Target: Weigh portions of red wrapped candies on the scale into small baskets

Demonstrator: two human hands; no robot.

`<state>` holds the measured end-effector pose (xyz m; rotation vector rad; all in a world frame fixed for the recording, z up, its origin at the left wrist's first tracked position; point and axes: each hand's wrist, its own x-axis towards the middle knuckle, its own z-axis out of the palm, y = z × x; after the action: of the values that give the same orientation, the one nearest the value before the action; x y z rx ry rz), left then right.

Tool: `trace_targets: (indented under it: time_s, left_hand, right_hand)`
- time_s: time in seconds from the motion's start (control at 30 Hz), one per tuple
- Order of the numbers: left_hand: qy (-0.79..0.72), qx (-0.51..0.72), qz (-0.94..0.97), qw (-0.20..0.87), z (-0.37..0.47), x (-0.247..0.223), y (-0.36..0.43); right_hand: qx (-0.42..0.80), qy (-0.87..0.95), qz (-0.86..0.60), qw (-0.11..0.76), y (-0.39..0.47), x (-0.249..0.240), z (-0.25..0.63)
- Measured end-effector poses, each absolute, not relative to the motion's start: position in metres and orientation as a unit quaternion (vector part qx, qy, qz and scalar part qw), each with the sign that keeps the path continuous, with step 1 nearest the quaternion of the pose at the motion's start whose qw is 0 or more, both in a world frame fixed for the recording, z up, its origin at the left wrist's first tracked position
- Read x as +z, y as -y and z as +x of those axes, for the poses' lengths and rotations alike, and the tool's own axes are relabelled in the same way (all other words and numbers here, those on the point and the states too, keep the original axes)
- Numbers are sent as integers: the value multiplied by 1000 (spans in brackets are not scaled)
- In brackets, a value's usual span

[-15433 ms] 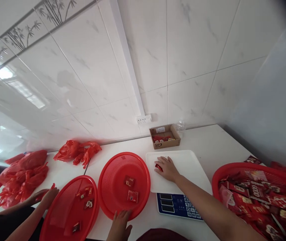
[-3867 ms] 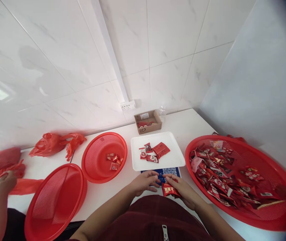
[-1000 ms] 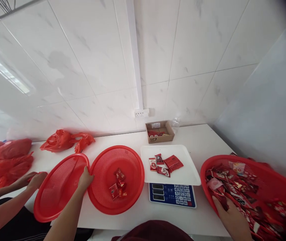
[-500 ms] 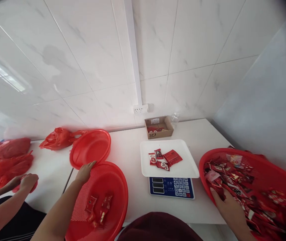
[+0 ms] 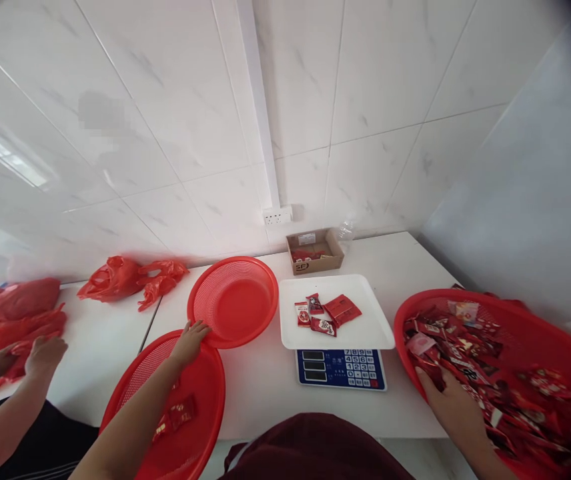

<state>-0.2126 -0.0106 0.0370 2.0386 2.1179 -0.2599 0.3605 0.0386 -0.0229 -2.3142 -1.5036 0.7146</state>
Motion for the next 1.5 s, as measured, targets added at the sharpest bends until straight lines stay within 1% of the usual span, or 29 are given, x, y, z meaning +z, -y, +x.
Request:
trace_targets:
  time_s: [0.2,0.37,0.57,0.7,0.83,0.93,1.1,1.27,1.5]
  left_hand:
    - [-691,23,709,138,-170,43,-3]
    - [-620,86,766,148,-84,34,-29]
    - [-571,95,792,193,22,21,-76]
    - [-587,70,776,219,59,14,-102]
    - [-577,44,789,203,67,3,-114]
    - [-565,68,807,159,64,-5,-117]
    - [-553,114,817,116,59,-9,-118]
    - [-560,121,812,112,58,-7,-115]
    - [-578,116,803,93,57,-7,-109]
  right_hand:
    - [259,520,-800,150,-39,-20,360]
    - [258,524,-798,145,-39,-19,360]
    - [243,536,-793,155,-39,-25,363]
    - [243,531,-795,164,-39,-30,365]
    - [247,533,-785,194,-39,-33,366]
    - [250,526,-786,208,-38,-32,365]
    - [264,516,-792,193,-38,-27,364]
    - [269,523,-781,210,-36,-24,364]
    - [266,511,-796,186,-37,-23,363]
